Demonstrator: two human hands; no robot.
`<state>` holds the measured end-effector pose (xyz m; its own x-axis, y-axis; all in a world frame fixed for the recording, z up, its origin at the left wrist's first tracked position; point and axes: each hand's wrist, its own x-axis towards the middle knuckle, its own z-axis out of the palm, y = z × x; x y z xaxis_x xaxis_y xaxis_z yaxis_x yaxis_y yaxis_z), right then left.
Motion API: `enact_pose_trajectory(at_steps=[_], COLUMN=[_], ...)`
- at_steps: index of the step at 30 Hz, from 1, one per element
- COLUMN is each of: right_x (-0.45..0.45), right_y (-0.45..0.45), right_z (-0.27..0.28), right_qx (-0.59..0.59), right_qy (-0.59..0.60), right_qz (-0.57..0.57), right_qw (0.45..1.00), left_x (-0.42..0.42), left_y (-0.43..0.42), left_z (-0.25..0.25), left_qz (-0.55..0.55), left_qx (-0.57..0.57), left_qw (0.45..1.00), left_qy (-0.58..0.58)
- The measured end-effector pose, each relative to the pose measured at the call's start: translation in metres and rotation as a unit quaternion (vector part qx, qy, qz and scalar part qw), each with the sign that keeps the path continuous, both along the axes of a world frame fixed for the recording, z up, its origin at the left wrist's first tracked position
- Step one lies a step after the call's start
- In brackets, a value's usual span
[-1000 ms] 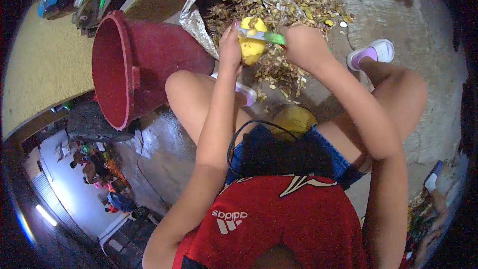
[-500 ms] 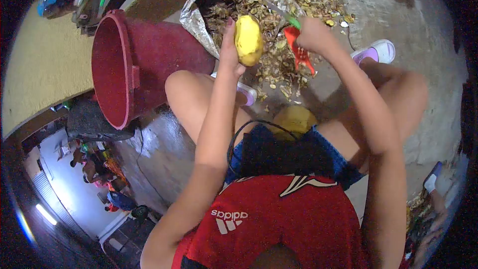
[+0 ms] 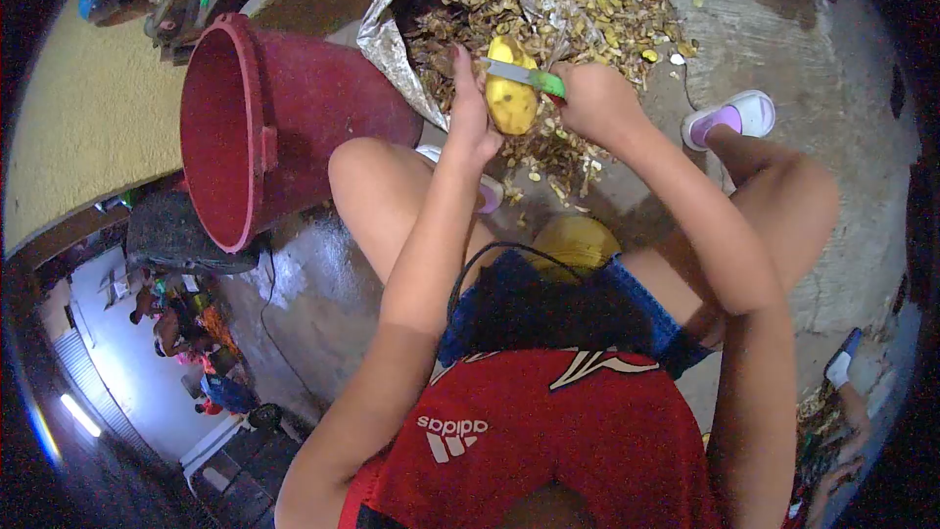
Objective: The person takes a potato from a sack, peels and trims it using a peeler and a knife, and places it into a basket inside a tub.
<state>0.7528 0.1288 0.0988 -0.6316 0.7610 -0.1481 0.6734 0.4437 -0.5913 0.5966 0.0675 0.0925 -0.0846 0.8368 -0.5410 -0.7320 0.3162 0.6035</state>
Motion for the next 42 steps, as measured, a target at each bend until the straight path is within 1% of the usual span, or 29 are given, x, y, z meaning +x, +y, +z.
enact_pose_trajectory(at_steps=[3,6,7,9,13,16,19,22,23,24,25,27,28,31,35,37,38,41,42], right_x=[0.001,0.002,0.002,0.004,0.008,0.006,0.010,0.027,0.029,0.026,0.022,0.017,0.014,0.012,0.008,0.007,0.006,0.022,0.022], right_y=[0.002,0.005,0.005,0.003,-0.001,-0.003,0.019,0.045,0.050,0.051,0.045,0.026,0.017,-0.001,0.014,0.019,0.020,0.044,0.047], right_z=[-0.002,-0.011,-0.013,-0.011,0.008,0.008,-0.006,-0.030,-0.037,-0.035,-0.023,0.002,0.007,-0.001,-0.006,-0.007,-0.009,-0.049,-0.042], right_qx=[-0.004,0.023,0.035,0.049,0.062,0.080,0.117,0.107,0.104,0.084,0.069,0.040,0.023,0.100,0.088,0.081,0.077,0.049,0.037], right_qy=[0.000,0.017,0.024,-0.002,-0.042,-0.047,-0.040,-0.099,-0.117,-0.112,-0.076,-0.002,-0.018,0.028,-0.052,-0.058,-0.060,-0.115,-0.122], right_qz=[0.004,0.005,0.005,0.019,0.065,0.026,-0.033,-0.074,-0.084,-0.071,-0.064,-0.047,-0.032,0.029,-0.002,-0.011,-0.015,-0.074,-0.090], right_qw=[1.000,1.000,0.999,0.999,0.995,0.995,0.992,0.987,0.984,0.988,0.993,0.998,0.999,0.994,0.995,0.995,0.995,0.989,0.988], left_x=[-0.001,0.000,0.000,0.000,0.000,0.000,0.000,0.002,0.001,0.000,-0.002,-0.002,-0.003,-0.006,-0.003,-0.004,-0.005,-0.002,-0.001], left_y=[-0.007,-0.009,-0.008,-0.005,-0.006,-0.007,-0.007,-0.011,-0.009,-0.007,-0.006,-0.003,-0.001,-0.001,-0.003,-0.001,-0.002,-0.003,-0.001], left_z=[-0.011,-0.010,-0.005,0.007,0.008,0.014,0.011,0.014,0.014,0.014,0.013,0.011,0.010,0.007,0.009,0.005,0.004,0.014,0.018], left_qz=[0.001,-0.048,-0.079,-0.141,-0.151,-0.168,-0.199,-0.209,-0.207,-0.203,-0.196,-0.187,-0.184,-0.198,-0.197,-0.201,-0.204,-0.213,-0.217], left_qx=[0.018,0.071,0.051,0.010,0.063,0.069,0.065,0.129,0.116,0.103,0.089,0.091,0.093,0.079,0.074,0.068,0.081,0.125,0.143], left_qw=[1.000,0.991,0.985,0.964,0.960,0.958,0.952,0.951,0.953,0.956,0.959,0.948,0.940,0.908,0.915,0.916,0.911,0.893,0.885], left_qy=[0.017,0.107,0.147,0.225,0.228,0.221,0.223,0.188,0.188,0.186,0.184,0.241,0.270,0.360,0.344,0.340,0.348,0.376,0.387])
